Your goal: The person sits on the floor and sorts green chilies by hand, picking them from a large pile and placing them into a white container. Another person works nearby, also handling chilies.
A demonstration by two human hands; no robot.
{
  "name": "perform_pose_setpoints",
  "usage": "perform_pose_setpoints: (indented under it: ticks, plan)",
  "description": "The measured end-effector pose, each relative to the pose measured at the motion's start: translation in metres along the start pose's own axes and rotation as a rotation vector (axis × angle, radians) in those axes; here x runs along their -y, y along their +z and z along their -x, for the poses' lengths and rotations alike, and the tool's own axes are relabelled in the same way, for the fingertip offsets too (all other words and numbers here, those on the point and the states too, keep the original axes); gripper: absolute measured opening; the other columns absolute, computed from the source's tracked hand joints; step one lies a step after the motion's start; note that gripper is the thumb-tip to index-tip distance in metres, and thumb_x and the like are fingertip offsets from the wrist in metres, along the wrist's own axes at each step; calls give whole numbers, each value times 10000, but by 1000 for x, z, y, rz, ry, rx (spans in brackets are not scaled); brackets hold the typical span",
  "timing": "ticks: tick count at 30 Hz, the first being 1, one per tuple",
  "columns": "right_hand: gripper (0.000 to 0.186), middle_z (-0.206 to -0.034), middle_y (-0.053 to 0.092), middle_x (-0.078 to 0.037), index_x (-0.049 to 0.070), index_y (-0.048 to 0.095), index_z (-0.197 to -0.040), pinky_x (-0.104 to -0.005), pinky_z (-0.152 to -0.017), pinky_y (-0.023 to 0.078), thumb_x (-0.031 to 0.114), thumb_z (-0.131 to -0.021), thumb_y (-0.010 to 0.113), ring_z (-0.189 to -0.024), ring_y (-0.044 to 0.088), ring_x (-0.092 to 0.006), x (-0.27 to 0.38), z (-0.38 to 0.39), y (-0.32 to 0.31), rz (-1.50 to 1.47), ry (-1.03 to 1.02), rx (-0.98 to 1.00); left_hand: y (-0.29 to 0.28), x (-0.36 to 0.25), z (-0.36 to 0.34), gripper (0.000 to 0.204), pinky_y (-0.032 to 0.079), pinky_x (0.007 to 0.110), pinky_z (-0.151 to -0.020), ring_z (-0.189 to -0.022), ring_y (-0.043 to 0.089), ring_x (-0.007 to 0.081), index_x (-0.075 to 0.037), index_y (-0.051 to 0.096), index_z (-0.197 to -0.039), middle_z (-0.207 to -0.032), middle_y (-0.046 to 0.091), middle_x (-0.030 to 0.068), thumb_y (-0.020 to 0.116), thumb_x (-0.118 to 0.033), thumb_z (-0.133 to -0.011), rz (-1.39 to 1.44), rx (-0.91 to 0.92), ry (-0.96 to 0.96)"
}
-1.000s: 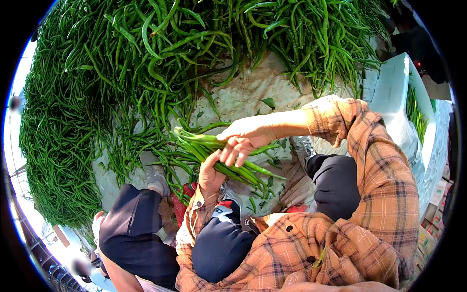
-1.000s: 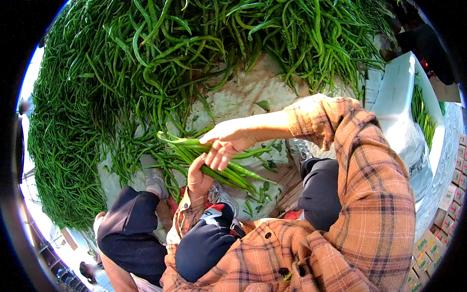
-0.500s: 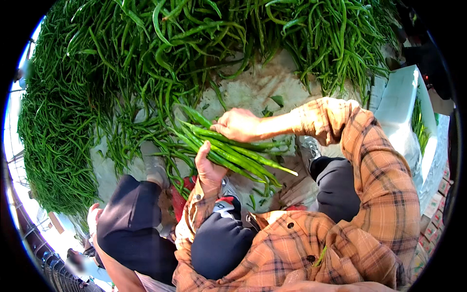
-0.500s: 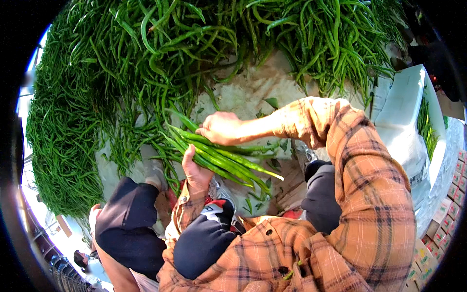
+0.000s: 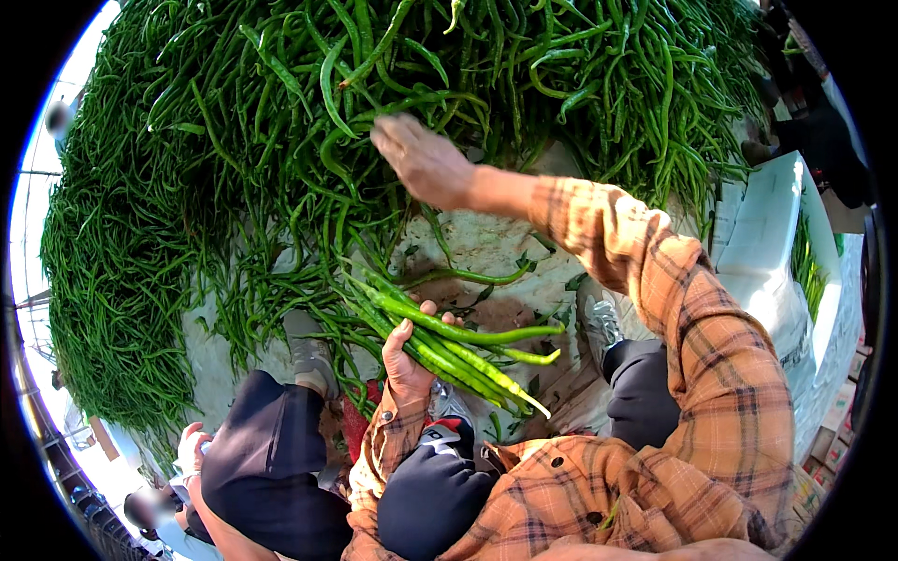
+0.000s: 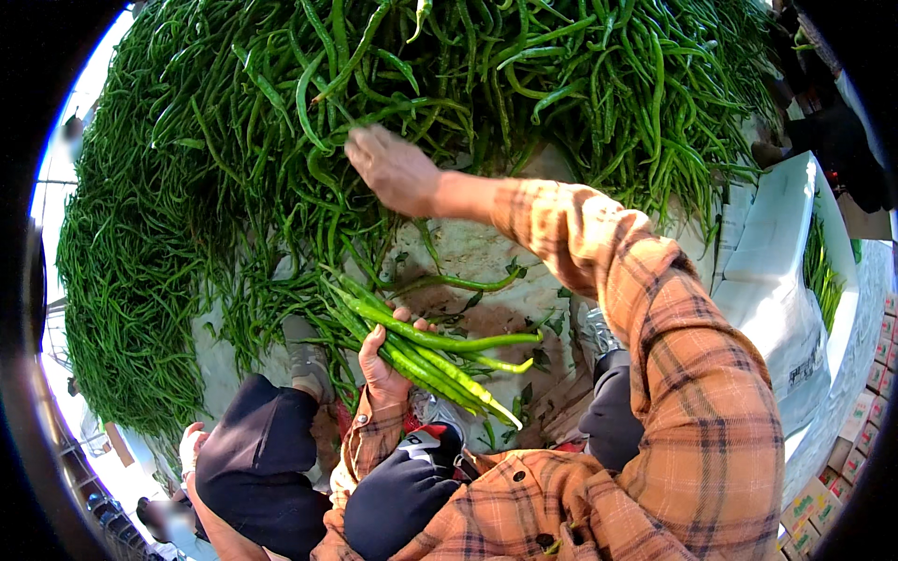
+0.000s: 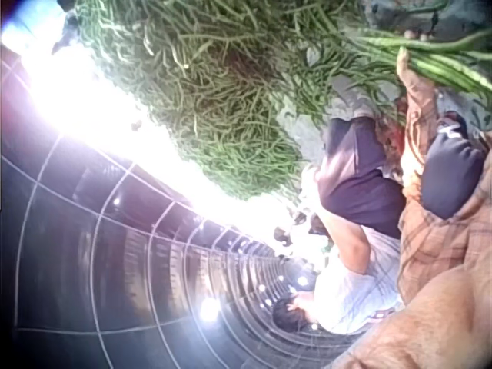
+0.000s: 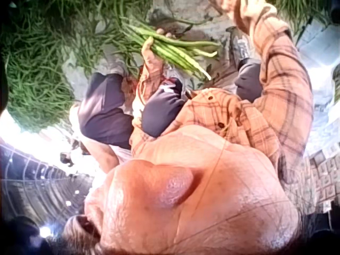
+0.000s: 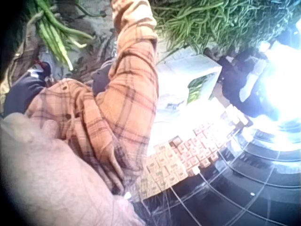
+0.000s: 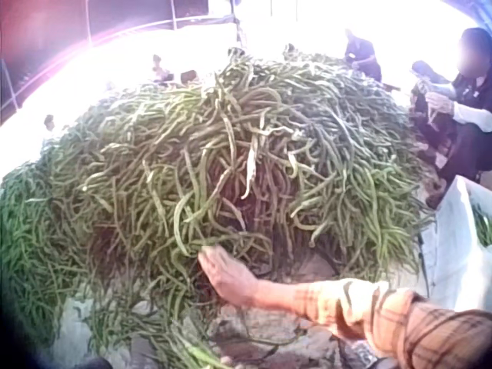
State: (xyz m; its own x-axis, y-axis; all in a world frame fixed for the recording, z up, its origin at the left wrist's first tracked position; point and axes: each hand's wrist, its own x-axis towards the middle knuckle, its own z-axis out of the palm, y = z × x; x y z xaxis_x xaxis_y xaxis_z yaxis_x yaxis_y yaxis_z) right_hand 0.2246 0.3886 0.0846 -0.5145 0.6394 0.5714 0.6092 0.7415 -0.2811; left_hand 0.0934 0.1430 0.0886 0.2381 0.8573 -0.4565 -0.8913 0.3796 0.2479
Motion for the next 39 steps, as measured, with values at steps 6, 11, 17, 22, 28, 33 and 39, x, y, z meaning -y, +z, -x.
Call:
perform_pose_setpoints:
  ticks: [6, 11, 17, 22, 28, 33, 39]
  plan:
    - [534, -1161, 513, -193, -51, 452, -1284, -479, -940, 346, 106, -789, 576, -1083, 486, -339, -17, -14, 11, 668, 94, 383, -1, -3, 10, 455, 362, 506, -997, -951, 539, 280, -134, 485, -1185, -998, 538, 24, 653, -224, -772, -22, 40, -27]
    - [410, -1059, 518, -167, -44, 551, -1104, -470, -930, 348, 124, -732, 590, -945, 495, -285, -17, -1, 14, 582, 153, 379, -7, 2, 6, 421, 363, 500, -1001, -958, 540, 288, -127, 500, -1152, -992, 547, 34, 657, -215, -771, 4, -2, -42]
    - [378, -1091, 497, -212, -87, 533, -1081, -453, -842, 450, 68, -738, 576, -999, 501, -356, 2, 0, 28, 161, 107, 329, -6, 0, 8, 439, 354, 507, -1014, -951, 538, 294, -108, 483, -1156, -988, 555, 43, 652, -206, -764, -22, -55, -78]
    - [497, -1180, 429, -268, -132, 421, -1196, -445, -851, 479, 54, -755, 557, -1010, 497, -392, -4, -7, 54, -87, 338, 172, -9, -11, 16, 434, 351, 507, -1010, -961, 527, 294, -115, 470, -1156, -985, 537, 36, 645, -208, -770, -6, -77, -34]
    - [622, -1279, 484, -261, -31, 319, -1375, -501, -934, 425, 280, -887, 546, -1103, 529, -398, -31, -29, 74, -169, 449, 435, -19, -4, 11, 412, 351, 497, -999, -958, 530, 294, -119, 496, -1144, -1000, 553, 44, 645, -202, -768, 5, -99, -51]
    - [316, -927, 620, -221, 3, 475, -1163, -520, -767, 432, 237, -951, 459, -861, 598, -386, -4, -20, 63, -305, 450, 373, -19, -7, 16, 437, 351, 516, -1007, -972, 537, 299, -114, 480, -1157, -997, 541, 46, 651, -209, -766, 11, -75, -38]
    - [236, -830, 547, -252, 9, 455, -1041, -481, -663, 405, 233, -966, 457, -764, 518, -444, 27, 68, 8, -877, 598, 95, -22, -15, 26, 458, 343, 518, -1010, -980, 531, 296, -120, 466, -1185, -1010, 526, 51, 642, -196, -769, -27, 4, 53]
